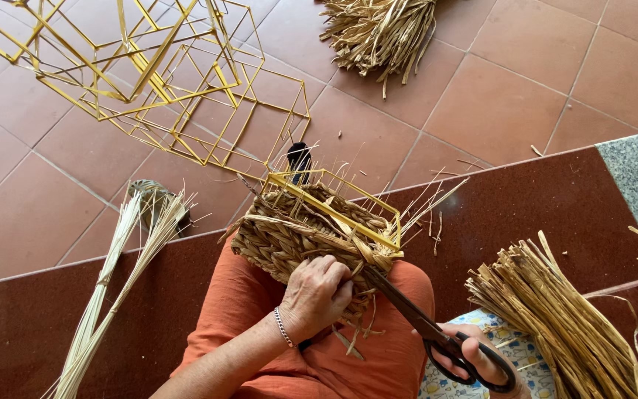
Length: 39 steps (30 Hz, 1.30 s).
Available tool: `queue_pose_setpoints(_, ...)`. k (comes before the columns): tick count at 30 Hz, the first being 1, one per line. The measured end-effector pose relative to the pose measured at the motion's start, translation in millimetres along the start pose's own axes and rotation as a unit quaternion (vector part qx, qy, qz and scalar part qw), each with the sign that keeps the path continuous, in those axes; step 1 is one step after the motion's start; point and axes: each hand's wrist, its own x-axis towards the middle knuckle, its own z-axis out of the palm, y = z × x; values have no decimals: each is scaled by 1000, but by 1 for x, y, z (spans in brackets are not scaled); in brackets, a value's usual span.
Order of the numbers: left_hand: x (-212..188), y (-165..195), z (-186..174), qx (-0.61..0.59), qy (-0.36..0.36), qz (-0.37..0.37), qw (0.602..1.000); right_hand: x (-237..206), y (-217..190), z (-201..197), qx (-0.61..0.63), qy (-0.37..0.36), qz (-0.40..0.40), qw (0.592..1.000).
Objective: The person weaves a rectangular basket using dried plant fibers and a metal frame. They interlace the fibers through the frame, trim excess with shears, and continue weaving the sides.
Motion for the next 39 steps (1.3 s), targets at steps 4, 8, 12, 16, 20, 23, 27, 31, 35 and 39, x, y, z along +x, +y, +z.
queue_pose_setpoints(4,-1,2,-2,-173,-19,-89,981,5,1,2,18,14,16,1000)
queue_pose_setpoints(8,1,6,-4,-279,-46,-155,947,15,3,8,43,15,12,999)
queue_pose_setpoints(12,0,6,-4,-294,-48,-153,942,21,3,25,43,52,25,997)
queue_pose_setpoints(16,-2,2,-1,-296,-51,-151,942,20,4,39,80,39,24,996)
queue_pose_setpoints(20,-3,-1,-2,-279,-53,-130,950,21,12,42,65,36,-19,997)
queue_pose_setpoints(23,-8,-1,-12,-236,-103,-41,965,26,27,37,57,-7,-71,996)
queue_pose_setpoints(27,-15,-1,-28,-147,-237,59,959,5,51,13,-64,-70,-132,987)
queue_pose_setpoints(31,-11,6,-24,-57,-219,-56,972,-22,83,-7,64,-11,-96,993)
queue_pose_setpoints(35,0,17,-2,-30,-53,-9,998,-36,108,-12,219,55,-69,972)
queue_pose_setpoints(39,6,23,16,14,-67,-27,997,-45,119,-11,259,35,-46,964)
